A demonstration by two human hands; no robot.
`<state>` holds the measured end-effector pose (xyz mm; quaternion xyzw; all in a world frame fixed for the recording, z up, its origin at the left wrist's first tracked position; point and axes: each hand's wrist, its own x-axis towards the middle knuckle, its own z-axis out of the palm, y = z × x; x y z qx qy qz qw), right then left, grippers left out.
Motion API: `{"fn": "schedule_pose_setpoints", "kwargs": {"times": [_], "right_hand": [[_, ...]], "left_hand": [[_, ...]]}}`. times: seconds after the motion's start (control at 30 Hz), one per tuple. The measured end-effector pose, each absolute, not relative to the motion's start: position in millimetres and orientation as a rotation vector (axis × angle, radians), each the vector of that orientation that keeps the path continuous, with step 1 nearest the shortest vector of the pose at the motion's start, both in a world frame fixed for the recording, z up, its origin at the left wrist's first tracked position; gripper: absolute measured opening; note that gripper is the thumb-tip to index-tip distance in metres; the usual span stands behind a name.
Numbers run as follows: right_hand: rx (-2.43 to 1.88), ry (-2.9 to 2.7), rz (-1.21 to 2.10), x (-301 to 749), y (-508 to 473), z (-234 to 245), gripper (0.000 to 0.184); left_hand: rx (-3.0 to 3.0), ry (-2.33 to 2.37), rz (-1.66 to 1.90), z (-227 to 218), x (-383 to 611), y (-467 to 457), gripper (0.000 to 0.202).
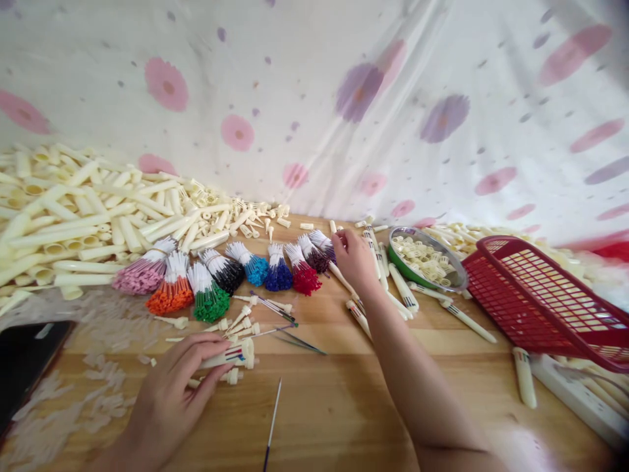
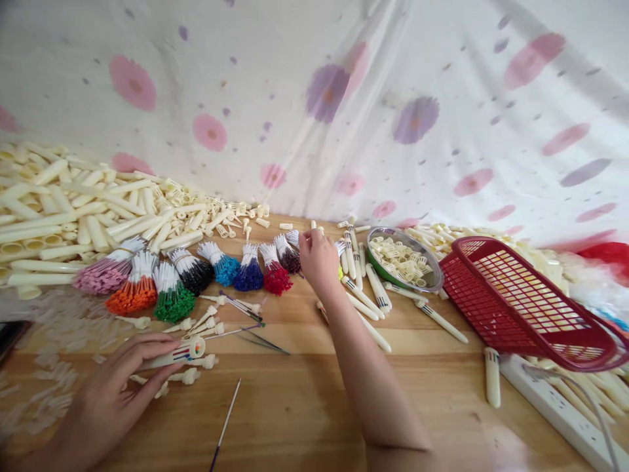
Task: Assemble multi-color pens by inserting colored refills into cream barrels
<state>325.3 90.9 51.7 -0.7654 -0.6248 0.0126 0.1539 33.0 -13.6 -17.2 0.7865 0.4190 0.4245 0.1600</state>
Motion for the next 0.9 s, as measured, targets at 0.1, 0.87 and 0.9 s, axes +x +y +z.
{"fn": "schedule_pose_setpoints", "kwargs": {"times": [0.1, 0.87, 0.9], "right_hand": [[-2.219, -1.814, 0.184, 337.7, 97.3, 41.9, 0.026], [-1.995, -1.632, 0.796, 360.6, 115.8, -7.5, 0.027], [-2.003, -1.602, 0.752, 361.3, 116.0, -9.3, 0.030]], "left_hand": [[2.277, 1.185, 1.196, -18.4, 32.6, -12.8, 0.014], [2.412, 1.152, 1.167, -21.6, 29.3, -10.6, 0.014], [2.430, 1.163, 1.168, -22.0, 29.0, -10.5, 0.015]]}}
